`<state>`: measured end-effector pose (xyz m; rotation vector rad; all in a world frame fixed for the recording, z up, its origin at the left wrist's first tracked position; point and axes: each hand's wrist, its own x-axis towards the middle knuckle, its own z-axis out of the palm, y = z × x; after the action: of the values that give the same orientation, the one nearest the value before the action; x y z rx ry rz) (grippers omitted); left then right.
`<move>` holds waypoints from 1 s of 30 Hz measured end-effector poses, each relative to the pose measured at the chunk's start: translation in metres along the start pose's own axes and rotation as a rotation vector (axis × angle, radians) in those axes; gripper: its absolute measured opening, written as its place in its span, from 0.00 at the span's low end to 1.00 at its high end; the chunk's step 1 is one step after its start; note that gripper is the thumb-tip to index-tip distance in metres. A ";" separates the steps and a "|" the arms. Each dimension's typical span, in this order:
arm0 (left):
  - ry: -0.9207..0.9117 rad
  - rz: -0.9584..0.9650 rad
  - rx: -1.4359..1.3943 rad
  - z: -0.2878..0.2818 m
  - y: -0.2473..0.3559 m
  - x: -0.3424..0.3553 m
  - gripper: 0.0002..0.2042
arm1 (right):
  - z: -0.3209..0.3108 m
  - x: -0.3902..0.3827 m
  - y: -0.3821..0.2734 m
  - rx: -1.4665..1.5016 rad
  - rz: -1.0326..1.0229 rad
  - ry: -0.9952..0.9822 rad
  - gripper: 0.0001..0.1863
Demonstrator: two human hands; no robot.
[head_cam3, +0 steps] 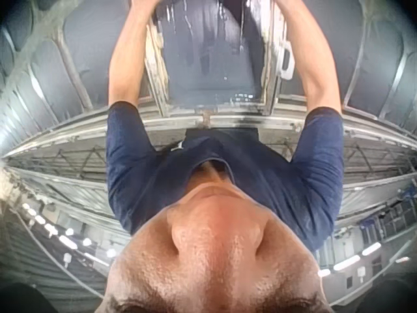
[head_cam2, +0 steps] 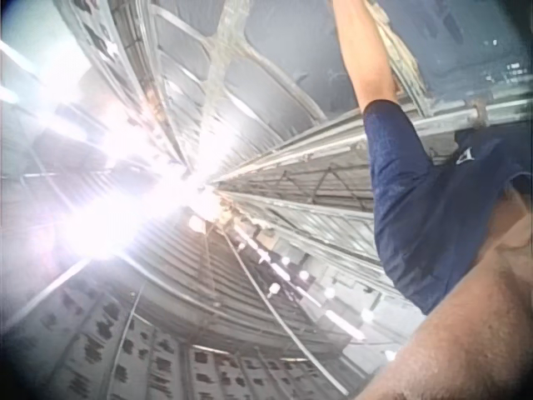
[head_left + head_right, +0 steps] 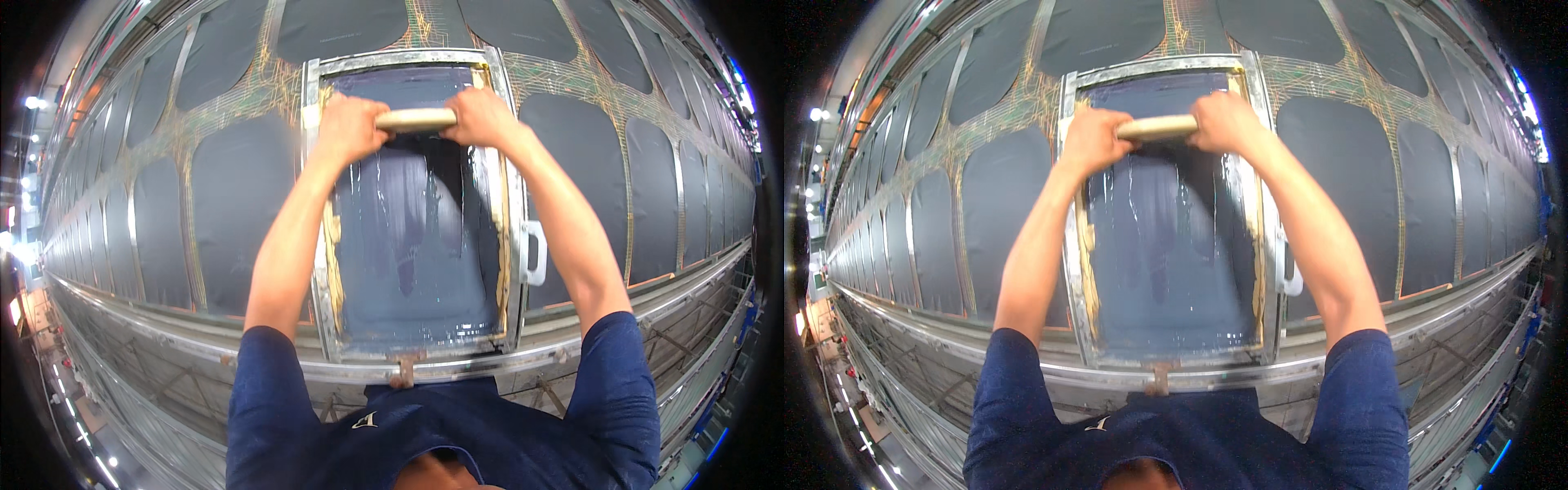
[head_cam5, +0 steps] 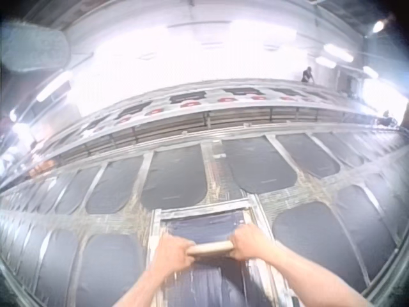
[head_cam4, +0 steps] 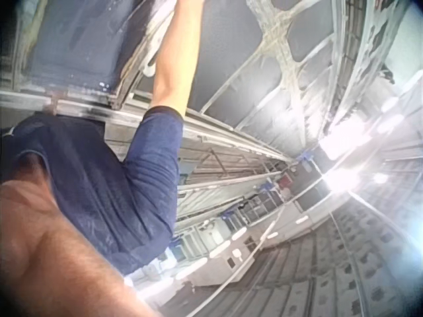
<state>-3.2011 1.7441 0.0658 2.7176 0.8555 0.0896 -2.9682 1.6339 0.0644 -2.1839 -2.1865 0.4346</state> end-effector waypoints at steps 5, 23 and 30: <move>0.067 0.010 0.018 -0.007 -0.042 0.089 0.21 | -0.020 0.087 0.048 0.095 -0.047 0.046 0.20; 0.022 0.040 -0.054 0.036 0.041 -0.106 0.13 | 0.044 -0.089 -0.049 0.150 -0.069 -0.031 0.12; 0.076 0.090 -0.045 0.068 0.118 -0.278 0.14 | 0.074 -0.254 -0.142 0.205 -0.066 -0.083 0.15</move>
<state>-3.3546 1.4765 0.0433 2.7259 0.7415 0.2299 -3.1174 1.3728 0.0685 -2.0167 -2.1381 0.7229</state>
